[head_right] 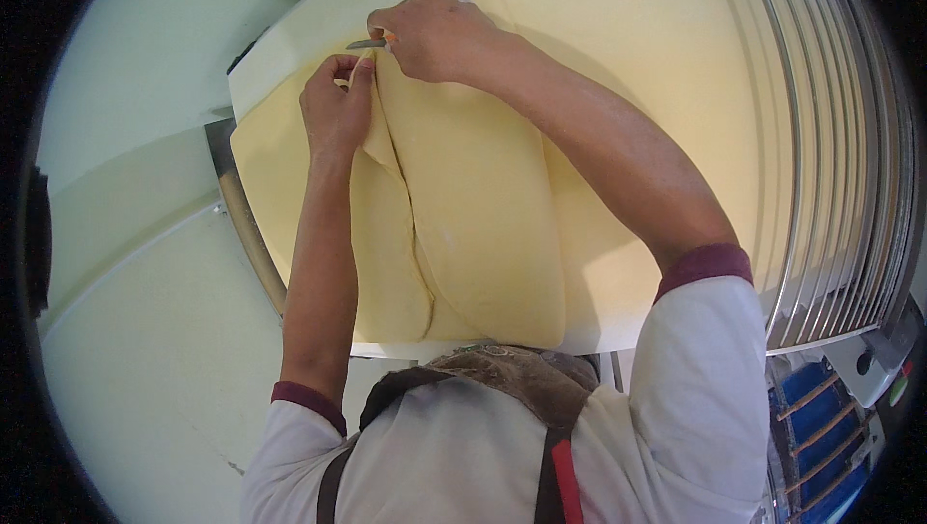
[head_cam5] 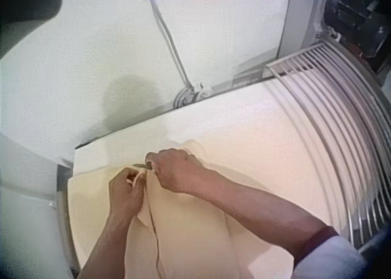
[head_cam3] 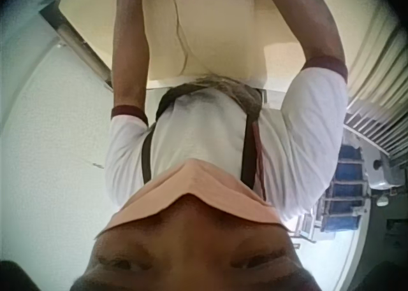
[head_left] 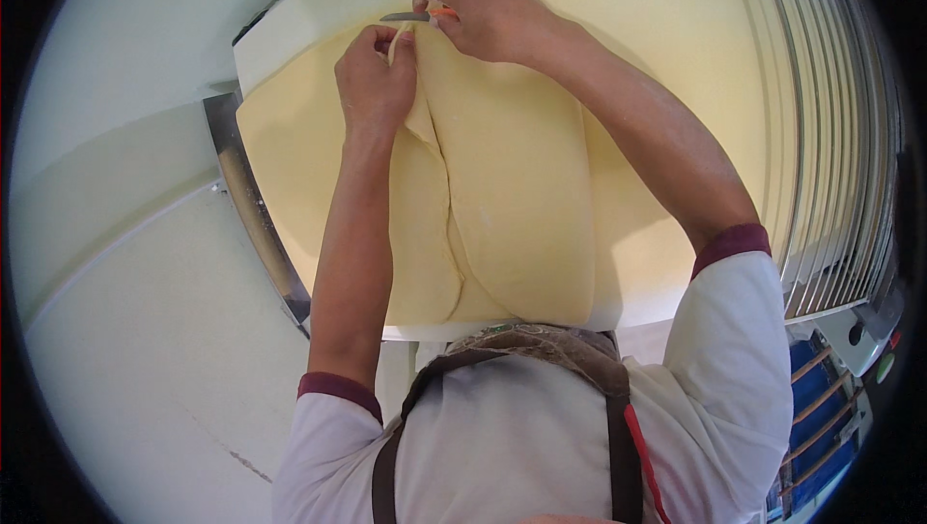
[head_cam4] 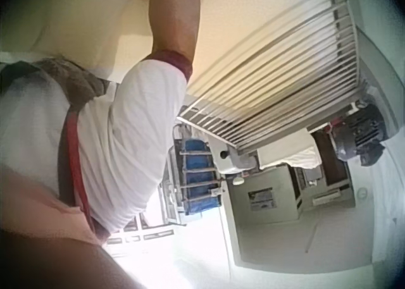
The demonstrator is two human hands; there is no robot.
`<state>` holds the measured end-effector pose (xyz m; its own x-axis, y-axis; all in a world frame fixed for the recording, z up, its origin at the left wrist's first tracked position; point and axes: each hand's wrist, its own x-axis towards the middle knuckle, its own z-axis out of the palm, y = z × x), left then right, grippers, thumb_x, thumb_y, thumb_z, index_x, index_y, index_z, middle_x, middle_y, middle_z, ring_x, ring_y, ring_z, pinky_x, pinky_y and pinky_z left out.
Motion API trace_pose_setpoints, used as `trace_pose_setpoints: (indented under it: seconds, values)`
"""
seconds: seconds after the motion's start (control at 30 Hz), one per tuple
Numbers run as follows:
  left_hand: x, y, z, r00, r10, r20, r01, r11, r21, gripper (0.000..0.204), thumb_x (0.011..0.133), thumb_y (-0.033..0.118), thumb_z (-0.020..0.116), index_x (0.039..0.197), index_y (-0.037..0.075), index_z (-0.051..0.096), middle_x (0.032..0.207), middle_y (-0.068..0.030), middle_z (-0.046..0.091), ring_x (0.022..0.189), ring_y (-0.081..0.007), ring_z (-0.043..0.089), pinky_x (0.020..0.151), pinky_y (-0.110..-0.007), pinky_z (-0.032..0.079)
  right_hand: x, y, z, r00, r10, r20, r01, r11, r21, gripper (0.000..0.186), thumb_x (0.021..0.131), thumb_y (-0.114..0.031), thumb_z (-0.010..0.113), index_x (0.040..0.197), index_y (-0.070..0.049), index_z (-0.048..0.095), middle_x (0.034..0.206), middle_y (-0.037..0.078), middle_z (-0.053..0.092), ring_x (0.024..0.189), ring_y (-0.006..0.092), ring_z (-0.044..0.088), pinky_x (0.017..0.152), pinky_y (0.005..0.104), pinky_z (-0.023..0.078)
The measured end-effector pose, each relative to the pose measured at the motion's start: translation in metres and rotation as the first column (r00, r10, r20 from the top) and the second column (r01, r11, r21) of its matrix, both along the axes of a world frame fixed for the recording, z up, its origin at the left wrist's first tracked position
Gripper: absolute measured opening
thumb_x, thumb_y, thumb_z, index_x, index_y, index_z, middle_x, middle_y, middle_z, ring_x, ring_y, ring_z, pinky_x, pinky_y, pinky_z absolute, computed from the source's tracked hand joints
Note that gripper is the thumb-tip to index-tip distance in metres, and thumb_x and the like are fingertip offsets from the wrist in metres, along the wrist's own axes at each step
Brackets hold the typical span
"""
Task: The person flattens dough using a dough sheeter, trims it with a knife, and folds the dough sheet into layers by hand.
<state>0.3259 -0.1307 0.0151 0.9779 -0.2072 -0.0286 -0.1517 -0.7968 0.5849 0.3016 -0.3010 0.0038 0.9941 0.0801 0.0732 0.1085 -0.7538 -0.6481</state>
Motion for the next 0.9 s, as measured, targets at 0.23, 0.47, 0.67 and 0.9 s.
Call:
trace_pose_setpoints:
  seconds: [0.23, 0.47, 0.67, 0.9]
  values:
    - [0.0, 0.0, 0.0, 0.999, 0.033, -0.008, -0.032, 0.997, 0.074, 0.028, 0.086, 0.028, 0.065, 0.089, 0.0, 0.065, 0.08, -0.0111, 0.067, 0.073, -0.0241, 0.063, 0.071, -0.036, 0.049, -0.014, -0.005, -0.003, 0.999, 0.008, -0.035, -0.006, 0.998, 0.055, 0.017, 0.089, -0.018, 0.057, 0.101, -0.008, 0.061, 0.089, 0.011, 0.068, 0.086, 0.0307, 0.064, 0.076, 0.0427, 0.049]
    - [-0.001, 0.006, -0.004, 0.998, 0.057, 0.037, -0.058, 0.998, 0.024, 0.028, 0.086, 0.028, 0.065, 0.088, 0.0, 0.066, 0.08, -0.0097, 0.067, 0.07, -0.0204, 0.061, 0.069, -0.034, 0.049, -0.02, 0.002, 0.003, 0.985, 0.008, -0.171, 0.018, 0.988, 0.153, 0.017, 0.085, -0.014, 0.053, 0.094, -0.008, 0.066, 0.09, 0.012, 0.068, 0.088, 0.0312, 0.064, 0.079, 0.0428, 0.05]
    - [-0.001, 0.009, -0.008, 0.998, 0.04, 0.058, -0.037, 0.998, -0.042, 0.029, 0.086, 0.029, 0.066, 0.088, 0.001, 0.066, 0.079, -0.009, 0.067, 0.064, -0.0184, 0.059, 0.066, -0.032, 0.048, -0.021, 0.01, -0.005, 0.996, -0.003, -0.088, 0.018, 0.985, 0.17, 0.016, 0.084, -0.014, 0.054, 0.092, -0.009, 0.067, 0.091, 0.012, 0.069, 0.087, 0.0302, 0.064, 0.079, 0.0429, 0.05]
    - [-0.004, 0.016, -0.01, 0.996, 0.043, 0.081, -0.036, 0.996, -0.085, 0.03, 0.09, 0.03, 0.065, 0.091, 0.0, 0.065, 0.078, -0.0088, 0.067, 0.072, -0.0157, 0.06, 0.068, -0.03, 0.047, -0.046, 0.006, 0.01, 0.962, 0.144, -0.232, -0.08, 0.961, 0.264, 0.013, 0.081, -0.012, 0.061, 0.091, -0.009, 0.068, 0.092, 0.012, 0.069, 0.093, 0.0293, 0.064, 0.082, 0.0413, 0.05]
